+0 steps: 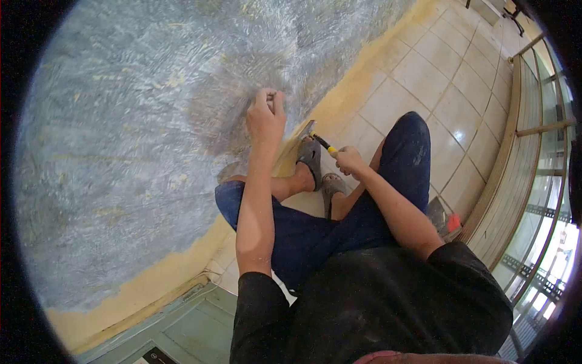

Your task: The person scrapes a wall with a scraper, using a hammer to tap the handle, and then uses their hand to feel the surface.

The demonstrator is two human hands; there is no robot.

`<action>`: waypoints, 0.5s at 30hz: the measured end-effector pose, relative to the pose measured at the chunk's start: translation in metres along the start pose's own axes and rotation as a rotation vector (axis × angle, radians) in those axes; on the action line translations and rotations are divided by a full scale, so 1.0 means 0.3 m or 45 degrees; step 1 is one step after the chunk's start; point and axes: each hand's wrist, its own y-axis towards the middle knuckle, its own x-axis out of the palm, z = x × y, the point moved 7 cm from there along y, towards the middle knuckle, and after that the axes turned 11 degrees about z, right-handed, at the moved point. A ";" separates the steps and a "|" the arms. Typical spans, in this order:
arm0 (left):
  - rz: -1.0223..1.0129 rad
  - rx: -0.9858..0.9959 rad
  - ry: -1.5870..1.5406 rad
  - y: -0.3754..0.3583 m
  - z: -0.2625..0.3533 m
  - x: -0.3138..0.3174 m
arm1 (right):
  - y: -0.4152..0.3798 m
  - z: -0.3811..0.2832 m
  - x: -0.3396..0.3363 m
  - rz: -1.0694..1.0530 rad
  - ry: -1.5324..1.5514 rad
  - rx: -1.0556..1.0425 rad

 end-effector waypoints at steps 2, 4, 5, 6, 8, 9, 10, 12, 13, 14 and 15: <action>0.217 0.034 -0.053 -0.003 0.034 -0.091 | -0.019 0.003 0.004 -0.006 -0.070 -0.046; 0.398 0.158 -0.018 0.020 0.072 -0.213 | -0.040 -0.008 0.009 -0.009 -0.064 -0.067; 0.572 0.263 0.008 0.025 0.100 -0.284 | -0.045 -0.008 -0.004 -0.008 -0.073 -0.075; 0.735 0.324 0.073 0.025 0.126 -0.351 | -0.050 -0.019 -0.021 -0.004 -0.080 -0.081; 1.093 0.580 0.213 0.016 0.188 -0.483 | -0.070 -0.036 -0.024 -0.050 -0.129 -0.125; 1.286 0.784 0.280 0.003 0.223 -0.530 | -0.071 -0.023 -0.029 -0.052 -0.126 -0.113; 1.323 0.782 0.388 0.003 0.236 -0.559 | -0.062 -0.020 -0.033 -0.061 -0.130 -0.123; 1.337 0.787 0.480 0.005 0.230 -0.562 | -0.042 -0.003 -0.046 -0.062 -0.119 -0.111; 1.348 0.808 0.571 0.009 0.216 -0.542 | -0.030 0.000 -0.050 -0.048 -0.190 -0.147; 1.358 0.829 0.663 0.012 0.201 -0.516 | -0.020 0.005 -0.050 -0.035 -0.262 -0.183; 1.341 0.835 0.650 0.011 0.174 -0.493 | -0.017 0.016 -0.046 -0.029 -0.253 -0.165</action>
